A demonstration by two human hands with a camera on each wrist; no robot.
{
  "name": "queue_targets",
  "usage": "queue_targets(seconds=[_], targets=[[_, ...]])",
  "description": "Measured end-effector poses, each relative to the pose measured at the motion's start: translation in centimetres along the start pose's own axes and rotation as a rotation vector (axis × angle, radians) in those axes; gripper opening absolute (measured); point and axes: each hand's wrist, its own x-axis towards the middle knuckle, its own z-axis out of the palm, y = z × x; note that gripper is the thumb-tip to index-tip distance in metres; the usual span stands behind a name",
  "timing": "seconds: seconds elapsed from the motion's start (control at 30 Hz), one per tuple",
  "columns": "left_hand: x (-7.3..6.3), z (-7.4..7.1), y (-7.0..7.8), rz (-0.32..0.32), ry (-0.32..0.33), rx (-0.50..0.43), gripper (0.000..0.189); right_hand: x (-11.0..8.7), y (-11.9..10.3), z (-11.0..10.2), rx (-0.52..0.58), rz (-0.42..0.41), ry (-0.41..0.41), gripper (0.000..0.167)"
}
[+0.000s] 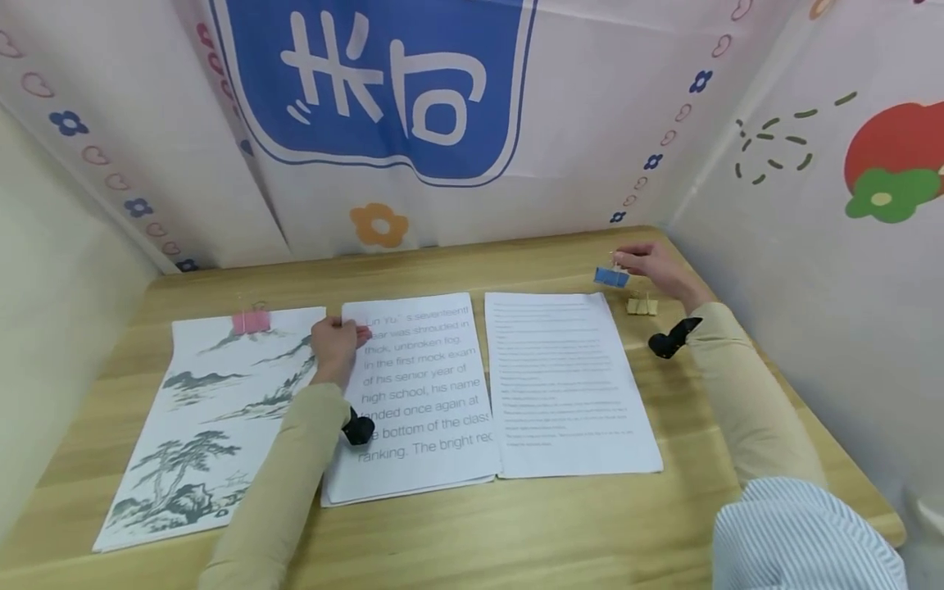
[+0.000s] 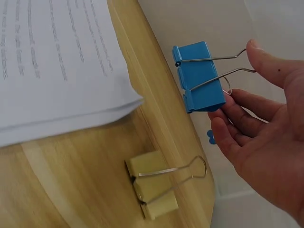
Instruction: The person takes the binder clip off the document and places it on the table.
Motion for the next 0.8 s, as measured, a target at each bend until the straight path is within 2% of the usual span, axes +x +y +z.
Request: queue_targets(seconds=[0.17,0.33,0.53,0.67,0.8], targets=[[0.0,0.1,0.2,-0.019,0.003,0.006,0.039,-1.1,1.3,-1.8,-0.002,0.028,0.050,0.065],[0.0,0.3,0.1,-0.026,0.004,0.008,0.041,-2.1,2.8,-3.6,-0.031,0.030,0.062,0.069],[0.2,0.2,-0.2,-0.032,0.002,-0.001,0.040,-3.3,4.3,-5.5,-0.006,0.071,0.098,0.071],[0.0,0.2,0.0,-0.027,0.010,-0.001,0.040,-4.4,5.4,-6.3,-0.013,0.135,0.092,0.076],[-0.1,0.4,0.2,-0.017,0.012,0.011,0.041,-5.0,6.7,-6.7,-0.056,0.159,0.070,0.074]])
